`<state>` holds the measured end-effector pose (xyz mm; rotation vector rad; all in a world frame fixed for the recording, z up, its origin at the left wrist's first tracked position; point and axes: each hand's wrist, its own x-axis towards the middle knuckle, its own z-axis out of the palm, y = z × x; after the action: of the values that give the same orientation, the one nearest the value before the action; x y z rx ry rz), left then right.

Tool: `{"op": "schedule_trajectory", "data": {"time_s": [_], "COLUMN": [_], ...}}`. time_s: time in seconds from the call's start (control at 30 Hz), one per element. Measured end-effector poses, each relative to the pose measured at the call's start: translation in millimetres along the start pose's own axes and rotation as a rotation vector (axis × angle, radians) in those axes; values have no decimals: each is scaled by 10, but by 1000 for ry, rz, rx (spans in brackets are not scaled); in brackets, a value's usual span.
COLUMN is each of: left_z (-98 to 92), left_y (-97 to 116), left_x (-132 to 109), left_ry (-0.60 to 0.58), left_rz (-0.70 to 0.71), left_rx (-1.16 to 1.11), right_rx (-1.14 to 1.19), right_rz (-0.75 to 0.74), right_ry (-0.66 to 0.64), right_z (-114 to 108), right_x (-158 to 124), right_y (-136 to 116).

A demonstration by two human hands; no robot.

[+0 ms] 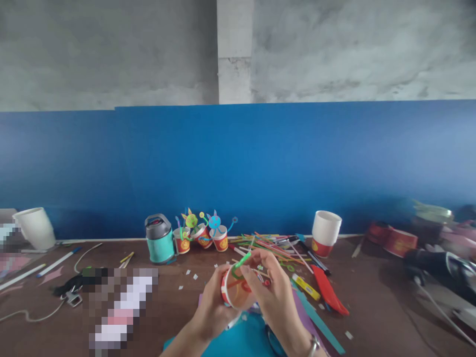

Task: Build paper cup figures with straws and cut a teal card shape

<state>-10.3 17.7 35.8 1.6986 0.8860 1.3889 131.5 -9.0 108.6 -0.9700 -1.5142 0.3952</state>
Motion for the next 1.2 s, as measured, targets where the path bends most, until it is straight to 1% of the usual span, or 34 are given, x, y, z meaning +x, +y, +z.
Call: {"op": "schedule_trajectory", "data": {"time_s": [0.13,0.23,0.3,0.43,0.53,0.63,0.7,0.8,0.9,0.97,1.03,1.2], "left_z": [19,9,-1,-4,-3,-15,-26,-38,-50,-59,-66,-80], "left_y": [29,85,104,74,41,28,24,14,-3,-13,-19,-28], "left_x": [3,14,18,22,34,40,33,11,-2,-4,-7,-8], "left_ry": [-69,-92,-92,-67,-47,-31,-51,-92,-112,-105,-94,-98], "left_rz": [43,37,54,95,77,57,59,53,73,105,124,136], "left_rx": [-121,-148,-124,-54,-76,-121,-152,-169,-69,19,61,46], "right_rx": [-24,-38,-50,-141,-248,-394,-457,-490,-494,-486,-476,-485], "right_rz": [-79,-78,-89,-197,-251,-278,-267,-171,-83,-65,-54,-71], "right_ry": [-58,-118,-180,-295,-328,-330,-324,-314,-310,-317,-323,-337], "right_z": [-3,0,-5,-41,-73,-83,-78,-64,-51,-37,-19,14], "right_x": [7,-41,-66,-45,4,32,27,-4,-37,-54,-68,-75], "right_y": [1,-15,-33,-96,-145,-165,-166,-171,-186,-193,-196,-204]}}
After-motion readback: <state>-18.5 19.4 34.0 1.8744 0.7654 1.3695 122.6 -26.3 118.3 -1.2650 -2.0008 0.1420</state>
